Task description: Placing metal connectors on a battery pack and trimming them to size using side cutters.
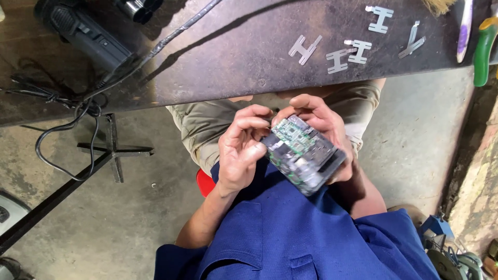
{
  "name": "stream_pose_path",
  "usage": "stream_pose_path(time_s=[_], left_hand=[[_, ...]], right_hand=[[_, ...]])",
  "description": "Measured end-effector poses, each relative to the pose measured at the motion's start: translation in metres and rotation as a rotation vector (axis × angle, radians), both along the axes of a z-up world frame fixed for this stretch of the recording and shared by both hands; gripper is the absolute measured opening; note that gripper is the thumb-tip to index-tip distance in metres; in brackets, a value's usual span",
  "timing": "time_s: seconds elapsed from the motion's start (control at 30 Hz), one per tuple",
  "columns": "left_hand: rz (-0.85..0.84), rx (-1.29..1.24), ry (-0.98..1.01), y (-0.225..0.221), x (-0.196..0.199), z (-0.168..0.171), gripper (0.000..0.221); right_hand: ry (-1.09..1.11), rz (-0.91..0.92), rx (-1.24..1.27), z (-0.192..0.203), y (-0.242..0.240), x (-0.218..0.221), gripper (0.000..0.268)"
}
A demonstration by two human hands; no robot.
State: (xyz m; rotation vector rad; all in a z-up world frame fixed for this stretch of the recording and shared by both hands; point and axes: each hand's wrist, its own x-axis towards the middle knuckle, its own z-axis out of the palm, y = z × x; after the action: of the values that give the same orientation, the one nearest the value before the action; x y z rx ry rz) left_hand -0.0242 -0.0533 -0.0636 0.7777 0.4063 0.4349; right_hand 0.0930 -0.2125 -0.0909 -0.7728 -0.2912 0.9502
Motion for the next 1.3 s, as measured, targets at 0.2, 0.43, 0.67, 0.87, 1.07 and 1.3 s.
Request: stream_pose_path(time_s=[0.2,0.43,0.67,0.87,1.07,1.3], left_hand=[[-0.107,-0.615,-0.046,-0.010,-0.026,-0.054,0.035],[-0.092,-0.698,-0.036,0.002,-0.021,-0.027,0.028],[-0.062,-0.748,-0.075,0.007,-0.003,0.019,0.024],[-0.048,-0.949,-0.051,0.006,0.004,0.022,0.025],[0.001,-0.903,0.021,0.007,-0.002,0.006,0.031],[0.123,-0.599,0.099,0.000,-0.010,-0.010,0.028]], right_hand=[[-0.740,-0.023,-0.032,0.041,0.033,0.013,0.114],[-1.027,-0.050,0.001,0.032,0.039,0.004,0.094],[-0.822,-0.054,-0.036,0.023,0.035,-0.006,0.104],[-0.739,-0.036,-0.052,0.026,0.044,-0.008,0.119],[-0.637,0.059,-0.137,0.025,0.040,-0.001,0.123],[-0.425,0.169,-0.238,0.004,0.020,0.000,0.134]])
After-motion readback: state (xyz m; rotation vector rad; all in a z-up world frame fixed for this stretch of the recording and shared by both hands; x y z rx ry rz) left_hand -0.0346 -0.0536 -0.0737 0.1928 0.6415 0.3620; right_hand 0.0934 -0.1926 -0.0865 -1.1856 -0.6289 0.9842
